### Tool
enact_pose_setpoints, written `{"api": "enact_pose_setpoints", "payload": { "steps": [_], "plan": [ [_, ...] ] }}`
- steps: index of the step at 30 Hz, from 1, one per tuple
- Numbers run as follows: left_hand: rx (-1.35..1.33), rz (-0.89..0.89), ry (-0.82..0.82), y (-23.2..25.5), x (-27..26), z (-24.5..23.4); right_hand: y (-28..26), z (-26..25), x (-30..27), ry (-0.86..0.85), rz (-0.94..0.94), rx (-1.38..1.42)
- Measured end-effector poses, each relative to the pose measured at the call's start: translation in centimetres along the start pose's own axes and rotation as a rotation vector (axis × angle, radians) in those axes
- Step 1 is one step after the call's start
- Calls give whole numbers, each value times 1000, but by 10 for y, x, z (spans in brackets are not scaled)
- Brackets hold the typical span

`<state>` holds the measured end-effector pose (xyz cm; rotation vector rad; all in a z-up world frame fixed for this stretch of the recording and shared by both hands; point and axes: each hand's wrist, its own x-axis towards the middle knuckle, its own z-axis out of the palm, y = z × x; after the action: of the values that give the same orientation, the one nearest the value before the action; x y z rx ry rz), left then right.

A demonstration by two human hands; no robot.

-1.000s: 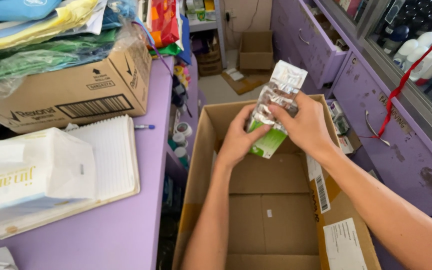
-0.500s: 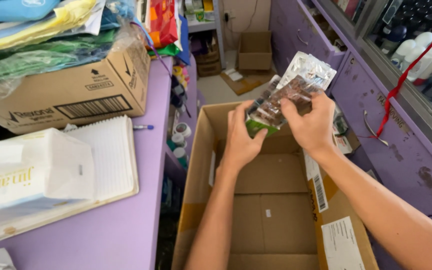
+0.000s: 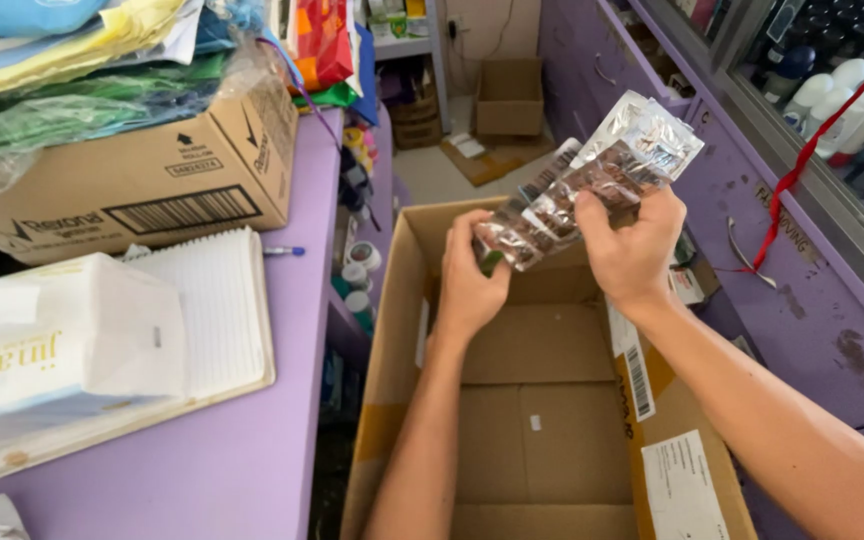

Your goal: The person retrieves blister packs of pills from a purple drawer and places them into a cardboard box. They then pick up a green box, open it, and remove additional blister packs, arranging them in their hands.

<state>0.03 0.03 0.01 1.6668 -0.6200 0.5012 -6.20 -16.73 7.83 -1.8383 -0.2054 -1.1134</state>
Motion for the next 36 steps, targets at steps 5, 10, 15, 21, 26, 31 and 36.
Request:
{"api": "enact_pose_setpoints", "payload": {
  "steps": [5, 10, 15, 21, 26, 31, 36],
  "plan": [
    [92, 47, 79, 1, -5, -1, 9, -3, -1, 90, -52, -22],
    [246, 350, 105, 0, -13, -5, 14, -4, -1, 124, -69, -55],
    [260, 284, 54, -15, -21, -10, 6, -5, -2, 77, -25, -60],
    [-5, -259, -488, -69, -26, -4, 7, -2, -2, 1, -45, 17],
    [21, -861, -990, -64, -31, 3, 9, -5, -3, -83, -85, 66],
    [608, -380, -1252, -185, -27, 28, 15, -7, -7, -249, -47, 157],
    [-699, -839, -657, 33, 50, -17, 21, -7, -8, -280, 206, 543]
  ]
}}
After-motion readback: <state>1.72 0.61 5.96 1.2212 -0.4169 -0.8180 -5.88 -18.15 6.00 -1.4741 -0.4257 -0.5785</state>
